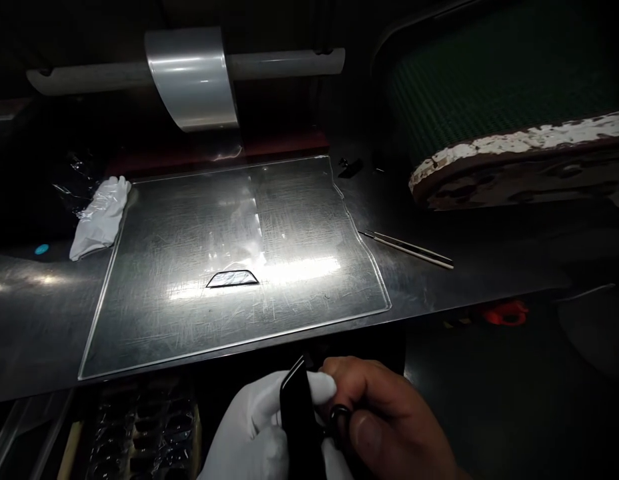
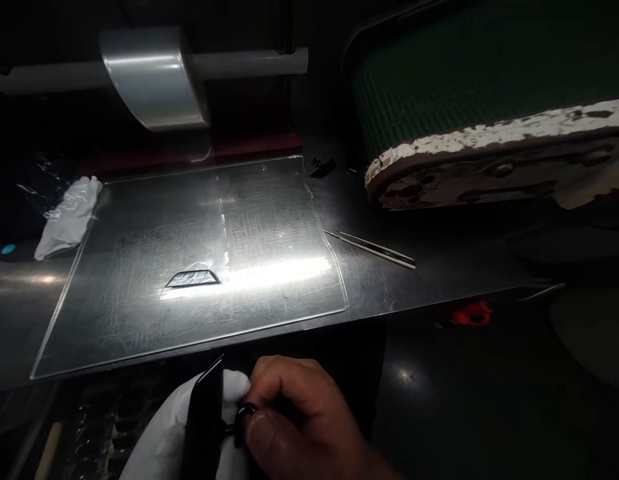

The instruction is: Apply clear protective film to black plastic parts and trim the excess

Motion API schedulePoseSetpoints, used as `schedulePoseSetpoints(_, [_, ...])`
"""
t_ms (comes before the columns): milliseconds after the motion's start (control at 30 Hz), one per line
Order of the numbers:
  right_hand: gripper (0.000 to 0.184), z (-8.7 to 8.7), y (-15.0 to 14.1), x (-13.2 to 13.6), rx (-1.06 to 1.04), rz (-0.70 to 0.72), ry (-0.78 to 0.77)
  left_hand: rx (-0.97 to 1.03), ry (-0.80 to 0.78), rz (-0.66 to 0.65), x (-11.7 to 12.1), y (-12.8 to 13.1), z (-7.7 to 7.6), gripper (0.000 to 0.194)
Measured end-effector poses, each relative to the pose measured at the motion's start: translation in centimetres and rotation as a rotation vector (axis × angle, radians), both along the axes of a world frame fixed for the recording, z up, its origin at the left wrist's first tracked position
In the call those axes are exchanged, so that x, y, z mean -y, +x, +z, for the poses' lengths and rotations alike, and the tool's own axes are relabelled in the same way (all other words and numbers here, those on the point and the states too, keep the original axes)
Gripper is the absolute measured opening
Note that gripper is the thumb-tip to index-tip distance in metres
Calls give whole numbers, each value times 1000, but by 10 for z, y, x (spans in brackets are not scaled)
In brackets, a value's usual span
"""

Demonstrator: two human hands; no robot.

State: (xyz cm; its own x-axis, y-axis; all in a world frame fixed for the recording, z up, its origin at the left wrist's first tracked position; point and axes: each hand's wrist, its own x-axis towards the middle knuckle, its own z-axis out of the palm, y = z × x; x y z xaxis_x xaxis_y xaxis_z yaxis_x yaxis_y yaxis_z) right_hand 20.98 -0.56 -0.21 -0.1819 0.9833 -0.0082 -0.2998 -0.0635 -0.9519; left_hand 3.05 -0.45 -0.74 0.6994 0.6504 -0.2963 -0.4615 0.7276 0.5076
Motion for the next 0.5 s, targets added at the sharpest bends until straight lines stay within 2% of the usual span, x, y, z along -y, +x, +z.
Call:
schedulePoseSetpoints(167, [35,4,-2,-1,-27,1,-24,-92,-22,5,-6,-11,-2,41])
schedulePoseSetpoints(267, [36,4,-2,-2,-12,5,-2,-159,-46,8,-11,-17,4,43])
schedulePoseSetpoints(333, [36,3,-1,-3,21,7,13,-328,-59,-5,-16,-16,12,36])
schedulePoseSetpoints(433, [33,0,2,-4,96,30,40,-698,37,7,-25,-11,24,15])
schedulePoseSetpoints(500, [29,-3,3,-4,136,48,55,-781,122,77,-30,-8,29,15])
